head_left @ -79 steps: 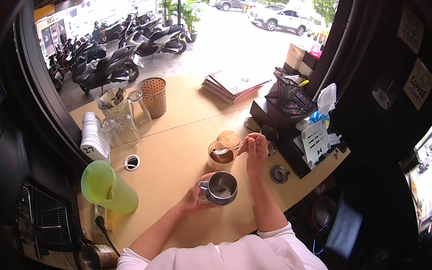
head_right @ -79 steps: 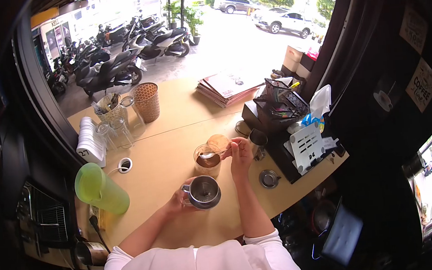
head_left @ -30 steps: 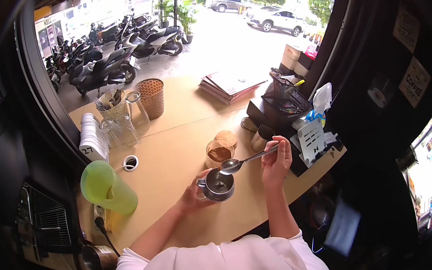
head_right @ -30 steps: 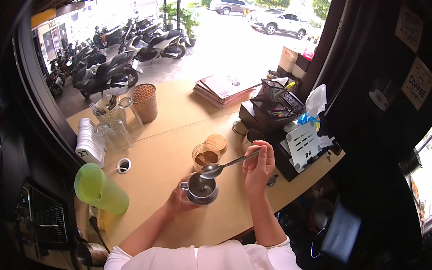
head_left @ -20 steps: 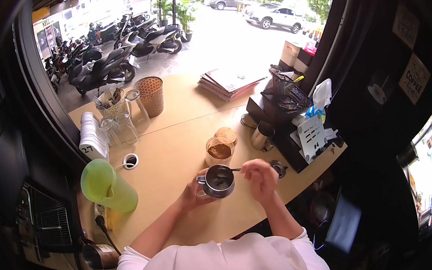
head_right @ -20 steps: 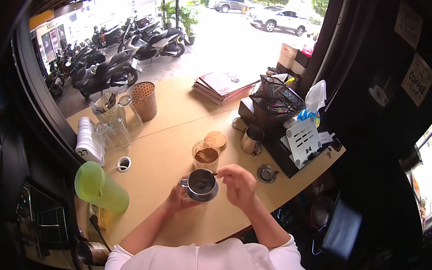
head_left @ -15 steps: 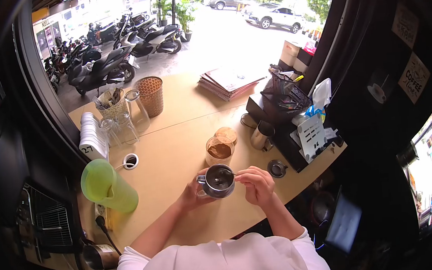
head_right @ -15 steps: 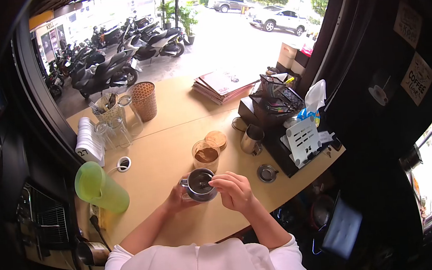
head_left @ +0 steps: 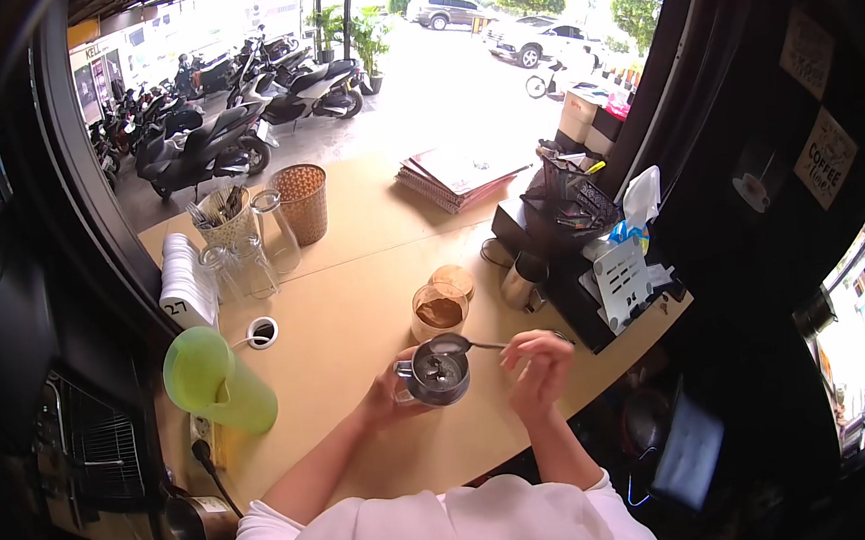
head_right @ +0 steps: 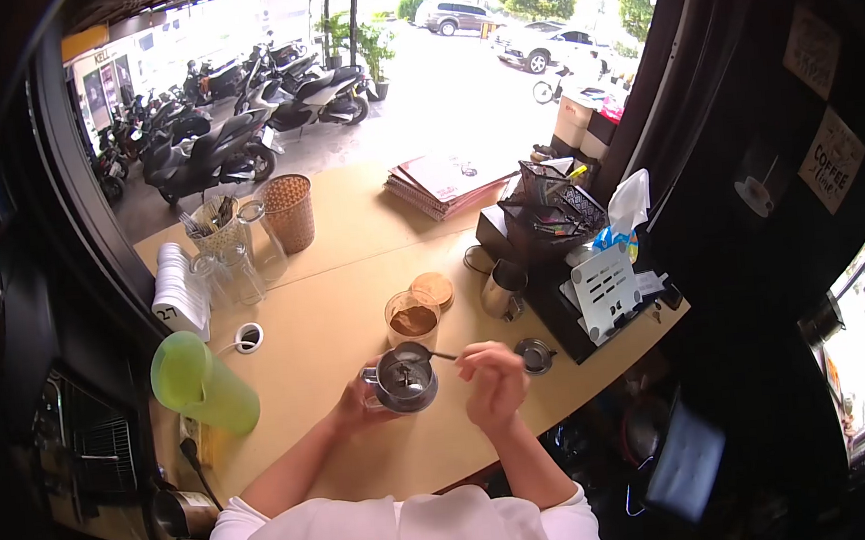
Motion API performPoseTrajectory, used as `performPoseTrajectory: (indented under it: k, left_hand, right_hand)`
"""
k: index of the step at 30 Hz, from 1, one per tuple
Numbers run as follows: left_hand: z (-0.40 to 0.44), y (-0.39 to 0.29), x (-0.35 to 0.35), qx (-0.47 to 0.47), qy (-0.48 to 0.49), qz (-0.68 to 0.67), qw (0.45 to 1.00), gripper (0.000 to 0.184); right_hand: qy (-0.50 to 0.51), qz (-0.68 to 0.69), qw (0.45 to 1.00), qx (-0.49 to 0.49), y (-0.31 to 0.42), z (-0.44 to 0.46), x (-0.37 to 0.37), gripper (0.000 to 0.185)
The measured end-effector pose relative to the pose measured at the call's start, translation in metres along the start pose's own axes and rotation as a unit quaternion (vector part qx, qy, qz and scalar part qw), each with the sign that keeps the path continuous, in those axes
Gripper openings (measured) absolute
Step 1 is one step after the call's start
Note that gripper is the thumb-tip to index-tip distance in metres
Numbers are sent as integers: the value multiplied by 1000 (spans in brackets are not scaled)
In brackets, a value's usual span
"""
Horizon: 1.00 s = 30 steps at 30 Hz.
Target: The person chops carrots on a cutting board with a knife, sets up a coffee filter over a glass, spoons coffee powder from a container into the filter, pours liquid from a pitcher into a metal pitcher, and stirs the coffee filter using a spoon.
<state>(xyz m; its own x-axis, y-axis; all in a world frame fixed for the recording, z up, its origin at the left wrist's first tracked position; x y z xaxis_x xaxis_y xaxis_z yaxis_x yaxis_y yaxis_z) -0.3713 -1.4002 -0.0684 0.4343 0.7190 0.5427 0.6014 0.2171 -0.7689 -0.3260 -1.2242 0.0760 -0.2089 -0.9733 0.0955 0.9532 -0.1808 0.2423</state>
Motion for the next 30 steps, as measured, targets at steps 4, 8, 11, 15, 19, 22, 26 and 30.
performPoseTrajectory:
  k: [4, 8, 11, 15, 19, 22, 26, 30]
  left_hand:
    - [1, -4, 0, 55, 23, 58, 997, 51]
    - [0, 4, -2, -2, 22, -56, 998, 52]
    - [3, 1, -4, 15, 38, -31, 999, 61]
    - [0, -2, -3, 47, -3, 113, 992, 77]
    - [8, 3, -14, 104, -5, 173, 979, 78]
    - [8, 6, -12, 53, -3, 107, 993, 80]
    - [3, -4, -6, 65, -8, 123, 990, 84]
    - [6, 0, -15, 158, -18, 188, 969, 66]
  right_hand:
    - [-223, 55, 960, 161, -37, 3, -25, 23]
    - [-176, 31, 962, 208, -91, -18, -20, 16]
    - [-122, 48, 965, 226, -113, -30, 4, 7]
    - [-65, 53, 964, 251, -132, -33, 26, 7]
    - [-28, 34, 975, 217, -138, -47, 26, 10]
    - [-30, 36, 978, 203, -141, -54, 24, 11]
    - [-33, 51, 976, 207, -141, -55, 25, 12]
    - [-38, 70, 971, 224, -142, -56, 27, 11]
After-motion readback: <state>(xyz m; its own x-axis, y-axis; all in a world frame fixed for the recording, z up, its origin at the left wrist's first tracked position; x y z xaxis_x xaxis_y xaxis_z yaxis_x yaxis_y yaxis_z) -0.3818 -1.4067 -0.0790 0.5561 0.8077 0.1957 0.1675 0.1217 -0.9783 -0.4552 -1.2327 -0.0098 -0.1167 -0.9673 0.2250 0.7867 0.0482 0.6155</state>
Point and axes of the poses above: each hand's wrist, its own z-axis towards the middle knuckle, its own x-axis out of the palm, y = z × x, the point moved 7 cm from there along z, towards the middle knuckle, and after that the axes turned 12 degrees about -x, right-handed, at the moved point
